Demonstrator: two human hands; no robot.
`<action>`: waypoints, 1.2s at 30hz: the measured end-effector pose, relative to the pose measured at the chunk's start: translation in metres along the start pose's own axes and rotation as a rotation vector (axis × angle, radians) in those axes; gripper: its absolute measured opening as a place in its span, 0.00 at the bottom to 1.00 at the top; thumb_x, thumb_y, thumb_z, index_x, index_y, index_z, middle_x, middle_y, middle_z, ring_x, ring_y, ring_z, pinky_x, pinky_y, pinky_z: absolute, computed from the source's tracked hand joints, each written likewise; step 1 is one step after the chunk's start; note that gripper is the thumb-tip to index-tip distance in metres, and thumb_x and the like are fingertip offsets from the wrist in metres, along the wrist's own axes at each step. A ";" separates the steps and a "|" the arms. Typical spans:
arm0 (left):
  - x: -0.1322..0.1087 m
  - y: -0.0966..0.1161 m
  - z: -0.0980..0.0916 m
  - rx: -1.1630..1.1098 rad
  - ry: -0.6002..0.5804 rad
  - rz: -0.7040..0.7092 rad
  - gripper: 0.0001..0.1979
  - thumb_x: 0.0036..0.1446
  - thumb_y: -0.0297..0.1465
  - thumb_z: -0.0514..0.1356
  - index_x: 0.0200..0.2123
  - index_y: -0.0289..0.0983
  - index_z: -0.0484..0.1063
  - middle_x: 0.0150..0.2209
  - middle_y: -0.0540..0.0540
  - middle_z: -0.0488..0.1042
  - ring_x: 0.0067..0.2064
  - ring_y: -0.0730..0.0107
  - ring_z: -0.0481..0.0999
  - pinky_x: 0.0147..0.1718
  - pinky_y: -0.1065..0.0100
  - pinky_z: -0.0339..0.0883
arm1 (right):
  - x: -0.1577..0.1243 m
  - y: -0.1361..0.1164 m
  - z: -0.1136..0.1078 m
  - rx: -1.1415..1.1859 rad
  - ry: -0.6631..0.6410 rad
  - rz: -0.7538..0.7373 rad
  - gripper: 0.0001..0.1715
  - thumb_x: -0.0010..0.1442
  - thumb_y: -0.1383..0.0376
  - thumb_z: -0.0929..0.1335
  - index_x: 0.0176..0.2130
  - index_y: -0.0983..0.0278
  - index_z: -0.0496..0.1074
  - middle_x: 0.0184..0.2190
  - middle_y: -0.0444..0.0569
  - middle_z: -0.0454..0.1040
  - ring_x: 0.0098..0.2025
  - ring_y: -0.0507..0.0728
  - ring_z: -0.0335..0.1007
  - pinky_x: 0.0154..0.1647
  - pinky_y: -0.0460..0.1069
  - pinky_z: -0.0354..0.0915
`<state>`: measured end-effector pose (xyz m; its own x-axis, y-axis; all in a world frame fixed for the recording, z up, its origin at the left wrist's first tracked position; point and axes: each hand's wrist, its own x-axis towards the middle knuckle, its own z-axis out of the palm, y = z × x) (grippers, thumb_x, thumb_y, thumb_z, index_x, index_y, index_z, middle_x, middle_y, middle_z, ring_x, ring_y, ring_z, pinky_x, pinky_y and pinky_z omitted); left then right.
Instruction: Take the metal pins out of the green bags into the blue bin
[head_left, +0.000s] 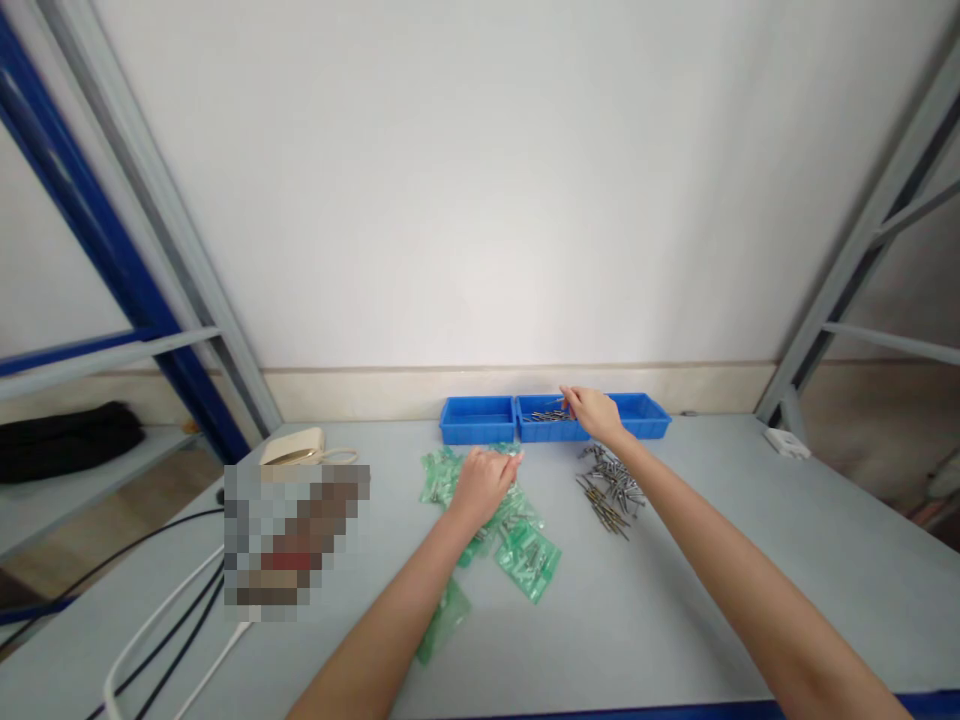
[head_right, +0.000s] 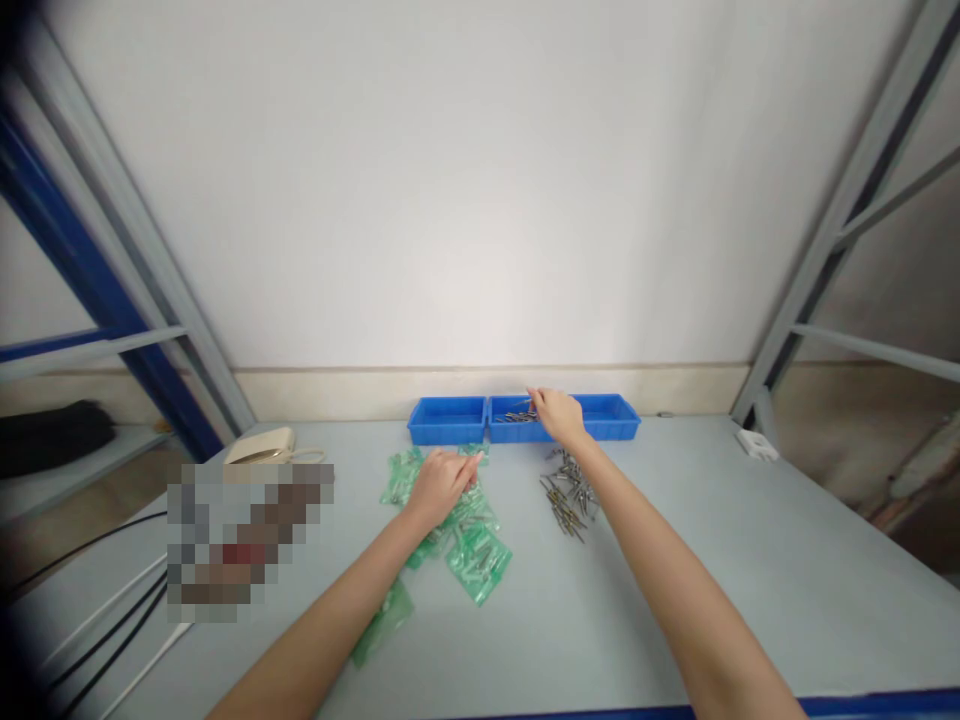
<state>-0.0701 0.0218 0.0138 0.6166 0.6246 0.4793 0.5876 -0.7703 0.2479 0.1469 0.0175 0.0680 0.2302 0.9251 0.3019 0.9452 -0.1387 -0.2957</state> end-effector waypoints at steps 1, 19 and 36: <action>0.000 -0.001 0.000 0.013 -0.011 -0.001 0.26 0.65 0.36 0.42 0.20 0.35 0.69 0.21 0.50 0.72 0.27 0.72 0.70 0.35 0.66 0.54 | 0.004 0.003 -0.004 -0.030 0.001 0.014 0.27 0.66 0.57 0.53 0.32 0.66 0.73 0.29 0.54 0.74 0.34 0.57 0.69 0.31 0.46 0.56; -0.002 0.001 0.007 0.137 -0.070 0.111 0.22 0.64 0.34 0.44 0.22 0.36 0.69 0.22 0.49 0.72 0.27 0.69 0.70 0.33 0.65 0.54 | -0.063 0.052 0.021 -0.053 -0.240 -0.163 0.07 0.53 0.67 0.66 0.30 0.62 0.75 0.35 0.48 0.72 0.42 0.58 0.64 0.37 0.46 0.57; -0.004 0.001 0.013 0.176 0.106 0.393 0.11 0.63 0.31 0.48 0.31 0.36 0.66 0.29 0.51 0.71 0.33 0.69 0.70 0.34 0.66 0.55 | -0.074 0.005 0.035 0.722 -0.323 -0.258 0.10 0.55 0.62 0.65 0.33 0.66 0.72 0.26 0.47 0.75 0.30 0.53 0.69 0.35 0.46 0.61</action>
<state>-0.0652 0.0203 0.0015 0.7591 0.2649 0.5946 0.4053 -0.9071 -0.1134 0.1261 -0.0395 0.0124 -0.1547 0.9680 0.1974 0.5527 0.2504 -0.7949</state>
